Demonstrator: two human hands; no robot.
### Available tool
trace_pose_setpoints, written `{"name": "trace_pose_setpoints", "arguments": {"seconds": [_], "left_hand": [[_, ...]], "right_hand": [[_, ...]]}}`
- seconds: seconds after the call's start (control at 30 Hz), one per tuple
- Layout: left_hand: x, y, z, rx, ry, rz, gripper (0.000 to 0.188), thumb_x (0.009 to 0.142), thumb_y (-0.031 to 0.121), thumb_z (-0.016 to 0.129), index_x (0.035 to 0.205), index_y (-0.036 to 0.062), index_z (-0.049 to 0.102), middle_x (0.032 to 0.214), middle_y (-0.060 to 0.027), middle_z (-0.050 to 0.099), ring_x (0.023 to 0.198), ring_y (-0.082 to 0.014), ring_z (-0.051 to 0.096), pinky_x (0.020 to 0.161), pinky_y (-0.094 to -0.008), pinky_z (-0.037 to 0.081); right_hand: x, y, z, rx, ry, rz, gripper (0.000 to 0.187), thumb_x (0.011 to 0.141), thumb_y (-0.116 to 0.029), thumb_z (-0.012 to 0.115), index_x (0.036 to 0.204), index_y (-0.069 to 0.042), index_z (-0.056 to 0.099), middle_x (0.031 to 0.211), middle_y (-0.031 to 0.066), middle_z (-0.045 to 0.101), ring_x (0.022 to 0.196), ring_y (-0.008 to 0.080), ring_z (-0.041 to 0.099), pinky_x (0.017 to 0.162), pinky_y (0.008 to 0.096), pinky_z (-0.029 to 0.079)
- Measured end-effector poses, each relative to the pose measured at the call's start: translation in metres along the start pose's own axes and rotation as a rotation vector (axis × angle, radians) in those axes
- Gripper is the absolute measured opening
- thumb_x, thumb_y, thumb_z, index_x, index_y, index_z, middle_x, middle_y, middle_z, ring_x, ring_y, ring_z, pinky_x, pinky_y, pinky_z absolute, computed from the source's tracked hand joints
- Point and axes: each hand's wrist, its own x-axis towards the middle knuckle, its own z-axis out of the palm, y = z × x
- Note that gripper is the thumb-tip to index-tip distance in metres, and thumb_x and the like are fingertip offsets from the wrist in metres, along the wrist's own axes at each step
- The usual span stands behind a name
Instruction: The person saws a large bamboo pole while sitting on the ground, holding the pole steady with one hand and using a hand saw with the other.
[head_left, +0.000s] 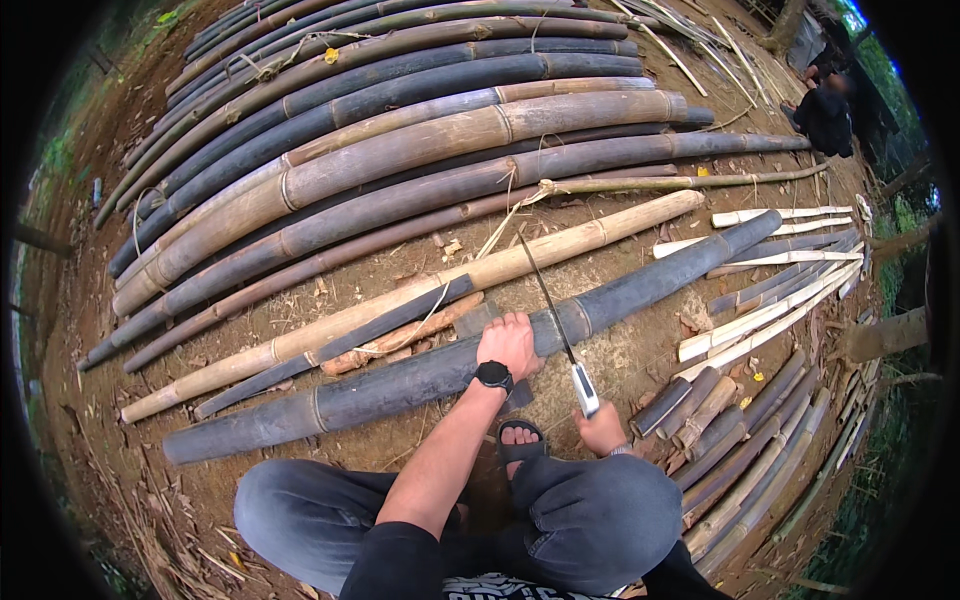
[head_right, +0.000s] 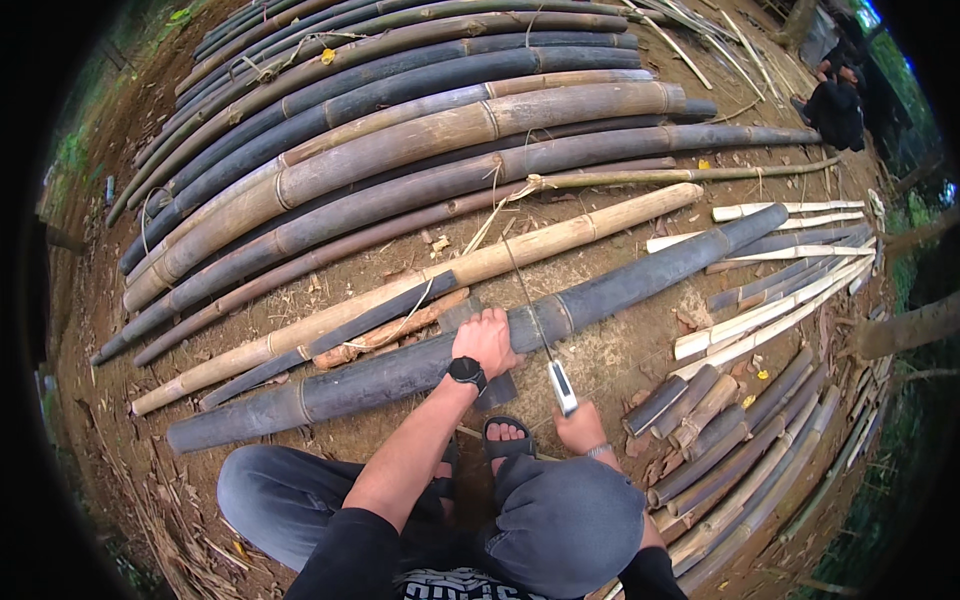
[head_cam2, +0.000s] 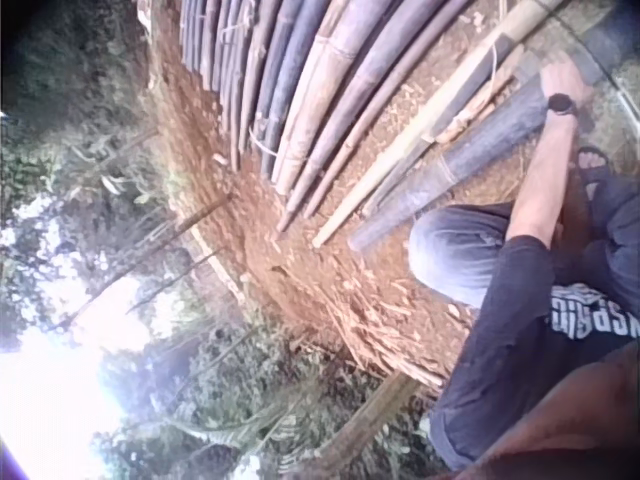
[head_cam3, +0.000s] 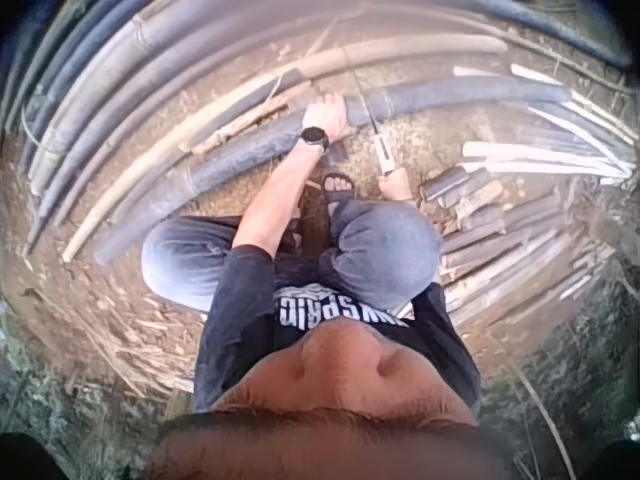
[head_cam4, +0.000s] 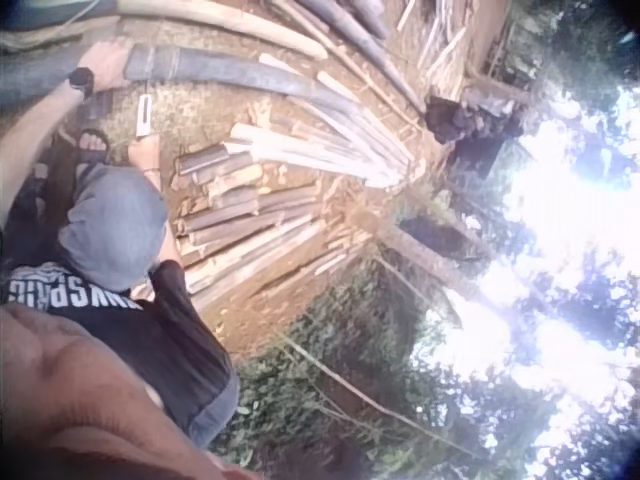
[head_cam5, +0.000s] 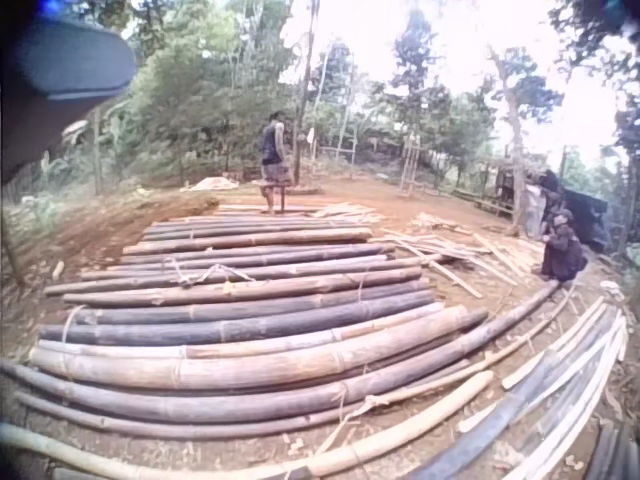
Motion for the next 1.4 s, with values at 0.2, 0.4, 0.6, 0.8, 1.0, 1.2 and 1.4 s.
{"name": "trace_pose_setpoints", "arguments": {"seconds": [0.2, 0.4, 0.6, 0.8, 1.0, 1.2, 1.4], "left_hand": [[-0.002, 0.001, 0.010, 0.056, 0.059, 0.013, 0.070, 0.063, 0.044, 0.089, 0.106, -0.0030, 0.058, 0.103, -0.0191, 0.067, 0.099, -0.0350, 0.068, 0.088, -0.0426, 0.055], [0.000, 0.000, -0.003, 0.040, -0.016, 0.011, 0.070, 0.065, 0.044, 0.088, 0.107, -0.0033, 0.059, 0.103, -0.0188, 0.068, 0.099, -0.0349, 0.068, 0.087, -0.0420, 0.055], [-0.004, 0.005, -0.001, 0.090, 0.007, 0.021, 0.072, 0.065, 0.046, 0.088, 0.108, -0.0031, 0.058, 0.106, -0.0197, 0.068, 0.101, -0.0348, 0.068, 0.088, -0.0418, 0.055], [-0.001, 0.002, 0.001, 0.083, -0.025, -0.002, 0.073, 0.064, 0.045, 0.089, 0.109, -0.0029, 0.057, 0.106, -0.0199, 0.067, 0.100, -0.0343, 0.068, 0.088, -0.0424, 0.055], [-0.007, 0.006, 0.007, 0.090, 0.008, 0.028, 0.073, 0.064, 0.046, 0.089, 0.109, -0.0027, 0.057, 0.108, -0.0202, 0.067, 0.102, -0.0351, 0.068, 0.088, -0.0426, 0.055], [-0.001, 0.005, -0.005, 0.053, -0.023, 0.009, 0.071, 0.064, 0.044, 0.089, 0.106, -0.0030, 0.058, 0.105, -0.0201, 0.068, 0.100, -0.0352, 0.068, 0.087, -0.0427, 0.055], [-0.001, 0.001, 0.004, 0.063, 0.002, 0.025, 0.072, 0.064, 0.043, 0.089, 0.107, -0.0038, 0.057, 0.105, -0.0205, 0.067, 0.099, -0.0356, 0.068, 0.087, -0.0428, 0.055]], "right_hand": [[-0.021, 0.042, 0.012, 0.035, 0.026, -0.003, 0.029, 0.082, -0.023, 0.073, 0.082, 0.005, 0.066, 0.067, 0.0239, 0.065, 0.067, 0.0328, 0.070, 0.062, 0.0434, 0.050], [0.002, 0.018, 0.002, -0.024, -0.081, 0.163, 0.031, 0.085, -0.024, 0.074, 0.096, 0.004, 0.070, 0.079, 0.0216, 0.070, 0.078, 0.0268, 0.071, 0.069, 0.0419, 0.053], [-0.007, 0.059, 0.020, 0.032, 0.022, 0.118, 0.033, 0.083, -0.025, 0.075, 0.084, 0.007, 0.067, 0.070, 0.0226, 0.066, 0.069, 0.0280, 0.070, 0.063, 0.0426, 0.051], [-0.004, 0.016, 0.004, 0.041, -0.059, -0.052, 0.036, 0.082, -0.026, 0.075, 0.077, 0.008, 0.065, 0.066, 0.0222, 0.065, 0.064, 0.0308, 0.070, 0.058, 0.0426, 0.051], [-0.005, 0.041, 0.010, 0.043, 0.022, 0.049, 0.035, 0.083, -0.025, 0.075, 0.078, 0.008, 0.063, 0.064, 0.0203, 0.063, 0.060, 0.0268, 0.066, 0.058, 0.0426, 0.049], [-0.018, 0.030, 0.003, 0.028, 0.004, 0.030, 0.032, 0.084, -0.024, 0.075, 0.081, 0.007, 0.066, 0.066, 0.0200, 0.064, 0.064, 0.0251, 0.066, 0.061, 0.0416, 0.049], [-0.011, 0.031, 0.014, -0.060, 0.002, 0.164, 0.022, 0.081, -0.021, 0.075, 0.086, 0.000, 0.074, 0.077, 0.0180, 0.072, 0.080, 0.0265, 0.073, 0.073, 0.0397, 0.053]]}}
